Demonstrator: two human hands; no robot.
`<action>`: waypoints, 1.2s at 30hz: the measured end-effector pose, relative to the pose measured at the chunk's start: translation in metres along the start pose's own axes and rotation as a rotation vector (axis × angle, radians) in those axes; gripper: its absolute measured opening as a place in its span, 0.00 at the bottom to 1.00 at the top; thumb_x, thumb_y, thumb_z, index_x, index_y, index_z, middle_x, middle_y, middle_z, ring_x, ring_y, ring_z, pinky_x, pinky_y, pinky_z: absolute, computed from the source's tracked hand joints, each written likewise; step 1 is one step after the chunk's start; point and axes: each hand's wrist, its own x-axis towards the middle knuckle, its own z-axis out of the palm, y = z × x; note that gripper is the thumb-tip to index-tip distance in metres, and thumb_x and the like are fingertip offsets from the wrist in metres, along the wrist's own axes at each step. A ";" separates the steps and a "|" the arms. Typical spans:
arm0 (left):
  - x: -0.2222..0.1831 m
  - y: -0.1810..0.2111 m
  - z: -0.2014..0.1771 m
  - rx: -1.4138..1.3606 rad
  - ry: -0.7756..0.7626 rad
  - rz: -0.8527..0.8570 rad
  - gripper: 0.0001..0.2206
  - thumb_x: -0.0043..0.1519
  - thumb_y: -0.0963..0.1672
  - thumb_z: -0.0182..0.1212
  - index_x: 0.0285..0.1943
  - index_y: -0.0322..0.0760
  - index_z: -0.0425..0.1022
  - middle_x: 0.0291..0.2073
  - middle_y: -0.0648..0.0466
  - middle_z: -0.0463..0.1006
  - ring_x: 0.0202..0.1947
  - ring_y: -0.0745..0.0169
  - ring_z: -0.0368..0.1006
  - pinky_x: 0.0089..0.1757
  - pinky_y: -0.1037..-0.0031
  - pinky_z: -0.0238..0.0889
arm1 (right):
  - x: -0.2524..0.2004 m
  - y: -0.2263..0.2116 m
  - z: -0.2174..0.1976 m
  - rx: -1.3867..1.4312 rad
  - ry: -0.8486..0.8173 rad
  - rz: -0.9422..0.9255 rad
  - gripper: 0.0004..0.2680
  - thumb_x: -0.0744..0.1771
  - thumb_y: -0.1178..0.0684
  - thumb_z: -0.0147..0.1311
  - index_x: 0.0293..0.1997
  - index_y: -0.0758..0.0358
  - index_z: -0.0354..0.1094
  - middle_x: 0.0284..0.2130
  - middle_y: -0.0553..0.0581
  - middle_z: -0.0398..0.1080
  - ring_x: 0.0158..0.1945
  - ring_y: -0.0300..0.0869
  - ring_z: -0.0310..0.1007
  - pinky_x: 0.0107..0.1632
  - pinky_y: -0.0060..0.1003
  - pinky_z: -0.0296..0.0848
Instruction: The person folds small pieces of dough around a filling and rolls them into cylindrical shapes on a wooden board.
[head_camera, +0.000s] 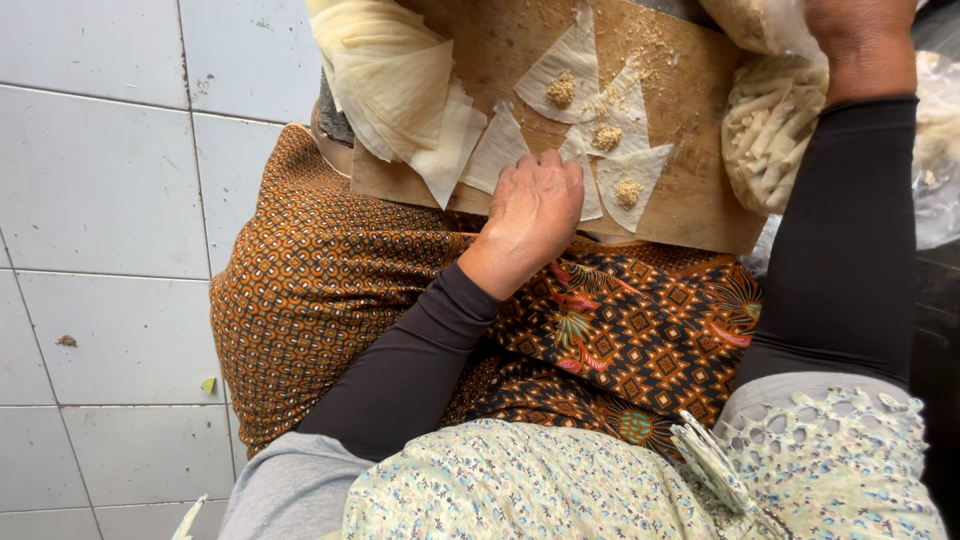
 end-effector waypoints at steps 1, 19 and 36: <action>0.002 -0.001 0.000 -0.006 -0.001 -0.003 0.04 0.57 0.41 0.57 0.38 0.37 0.72 0.33 0.48 0.74 0.36 0.50 0.73 0.36 0.59 0.66 | 0.000 0.000 0.006 0.023 -0.025 0.025 0.10 0.69 0.72 0.51 0.50 0.65 0.74 0.39 0.57 0.74 0.40 0.43 0.73 0.43 0.36 0.73; -0.003 -0.004 0.000 -0.007 0.010 0.010 0.05 0.55 0.41 0.58 0.39 0.37 0.72 0.36 0.47 0.74 0.37 0.48 0.74 0.37 0.58 0.67 | -0.006 0.054 0.005 0.817 0.053 0.244 0.09 0.69 0.70 0.50 0.49 0.67 0.77 0.36 0.56 0.76 0.34 0.35 0.70 0.38 0.27 0.69; -0.021 -0.054 -0.053 -0.054 0.114 -0.057 0.14 0.54 0.45 0.69 0.43 0.34 0.74 0.38 0.43 0.75 0.38 0.41 0.75 0.38 0.53 0.68 | -0.157 -0.180 0.016 0.574 0.021 -0.379 0.11 0.66 0.72 0.52 0.50 0.70 0.76 0.44 0.64 0.76 0.47 0.47 0.77 0.50 0.39 0.76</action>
